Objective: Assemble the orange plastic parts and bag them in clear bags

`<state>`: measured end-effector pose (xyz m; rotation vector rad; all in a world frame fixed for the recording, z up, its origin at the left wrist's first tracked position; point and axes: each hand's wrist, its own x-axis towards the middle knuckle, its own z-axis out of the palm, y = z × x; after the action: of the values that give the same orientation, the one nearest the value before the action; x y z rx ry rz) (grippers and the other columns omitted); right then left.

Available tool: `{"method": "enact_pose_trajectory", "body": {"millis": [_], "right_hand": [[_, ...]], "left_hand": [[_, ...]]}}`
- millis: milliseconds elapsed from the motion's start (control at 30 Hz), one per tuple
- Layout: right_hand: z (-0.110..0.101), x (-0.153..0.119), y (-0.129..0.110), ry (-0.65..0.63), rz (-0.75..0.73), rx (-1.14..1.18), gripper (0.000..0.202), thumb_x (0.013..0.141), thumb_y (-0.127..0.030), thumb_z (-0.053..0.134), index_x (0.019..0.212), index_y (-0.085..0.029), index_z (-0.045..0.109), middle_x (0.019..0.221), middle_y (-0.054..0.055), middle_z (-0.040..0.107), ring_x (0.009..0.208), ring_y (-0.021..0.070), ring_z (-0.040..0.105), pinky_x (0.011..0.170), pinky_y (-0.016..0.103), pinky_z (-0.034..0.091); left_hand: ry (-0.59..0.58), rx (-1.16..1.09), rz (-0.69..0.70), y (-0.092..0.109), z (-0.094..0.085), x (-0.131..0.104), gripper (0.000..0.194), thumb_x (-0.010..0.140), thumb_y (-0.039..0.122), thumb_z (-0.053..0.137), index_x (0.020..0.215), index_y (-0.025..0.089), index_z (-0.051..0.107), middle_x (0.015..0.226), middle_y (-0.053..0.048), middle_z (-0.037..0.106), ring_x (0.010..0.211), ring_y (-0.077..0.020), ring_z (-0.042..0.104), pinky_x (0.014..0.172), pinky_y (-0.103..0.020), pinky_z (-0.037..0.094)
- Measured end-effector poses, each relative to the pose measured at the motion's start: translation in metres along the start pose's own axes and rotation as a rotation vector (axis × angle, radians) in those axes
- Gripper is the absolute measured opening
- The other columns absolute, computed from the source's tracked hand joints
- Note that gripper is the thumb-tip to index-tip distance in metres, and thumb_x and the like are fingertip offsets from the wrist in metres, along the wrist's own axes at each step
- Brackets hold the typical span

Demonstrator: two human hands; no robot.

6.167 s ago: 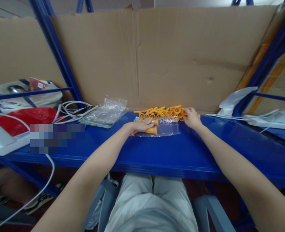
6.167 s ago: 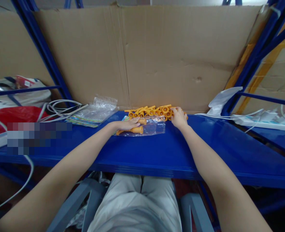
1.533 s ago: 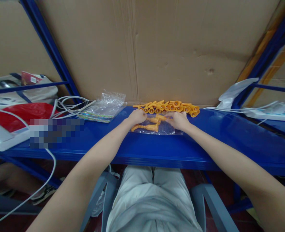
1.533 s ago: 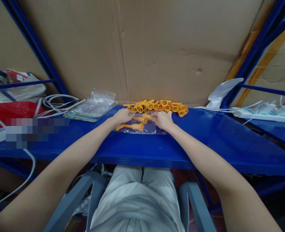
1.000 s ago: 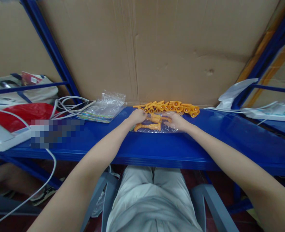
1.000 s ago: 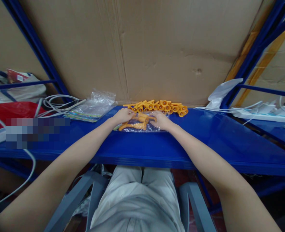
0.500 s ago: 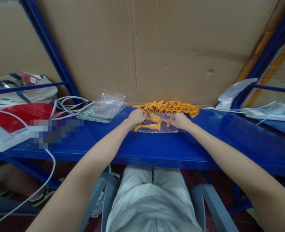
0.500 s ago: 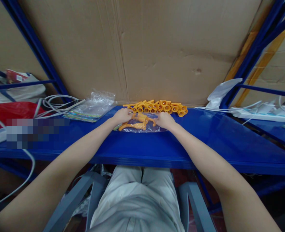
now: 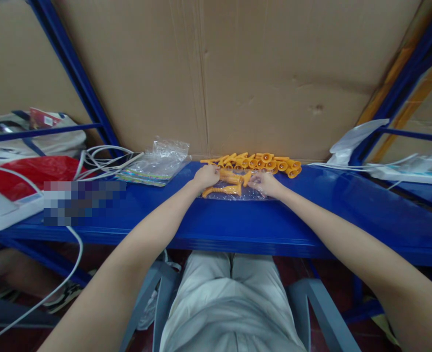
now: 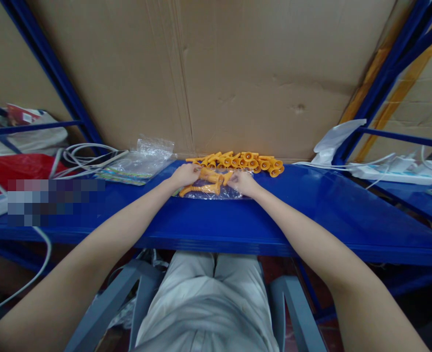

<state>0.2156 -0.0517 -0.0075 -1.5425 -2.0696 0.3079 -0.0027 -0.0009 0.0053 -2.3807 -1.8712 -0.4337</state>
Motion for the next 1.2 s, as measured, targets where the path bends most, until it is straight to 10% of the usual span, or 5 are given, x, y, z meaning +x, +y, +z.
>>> {"method": "enact_pose_trajectory", "body": {"millis": [467, 733, 1200], "right_hand": [[0.004, 0.002, 0.005, -0.022, -0.031, 0.054, 0.009, 0.082, -0.023, 0.061, 0.083, -0.015, 0.065, 0.062, -0.002, 0.062, 0.051, 0.0108, 0.055, 0.054, 0.023, 0.043], [0.007, 0.010, 0.012, 0.110, -0.145, 0.126, 0.012, 0.075, -0.021, 0.063, 0.064, -0.016, 0.062, 0.065, 0.002, 0.065, 0.064, 0.0155, 0.059, 0.063, 0.026, 0.045], [0.006, 0.011, 0.021, -0.234, -0.210, 0.312, 0.024, 0.078, -0.028, 0.070, 0.097, -0.018, 0.079, 0.097, 0.005, 0.077, 0.091, 0.0234, 0.070, 0.092, 0.038, 0.050]], "left_hand": [[0.162, -0.087, 0.386, 0.008, -0.003, -0.007, 0.025, 0.086, 0.022, 0.053, 0.104, 0.013, 0.069, 0.114, -0.012, 0.069, 0.110, -0.0240, 0.062, 0.097, -0.032, 0.046], [-0.033, -0.090, 0.458, 0.010, 0.002, -0.003, 0.025, 0.087, 0.029, 0.048, 0.071, 0.017, 0.061, 0.070, -0.005, 0.065, 0.066, -0.0175, 0.058, 0.062, -0.027, 0.040], [-0.067, -0.180, 0.389, 0.012, -0.001, -0.004, 0.024, 0.085, 0.030, 0.049, 0.070, 0.017, 0.062, 0.070, -0.003, 0.064, 0.065, -0.0155, 0.054, 0.060, -0.026, 0.036]]}}
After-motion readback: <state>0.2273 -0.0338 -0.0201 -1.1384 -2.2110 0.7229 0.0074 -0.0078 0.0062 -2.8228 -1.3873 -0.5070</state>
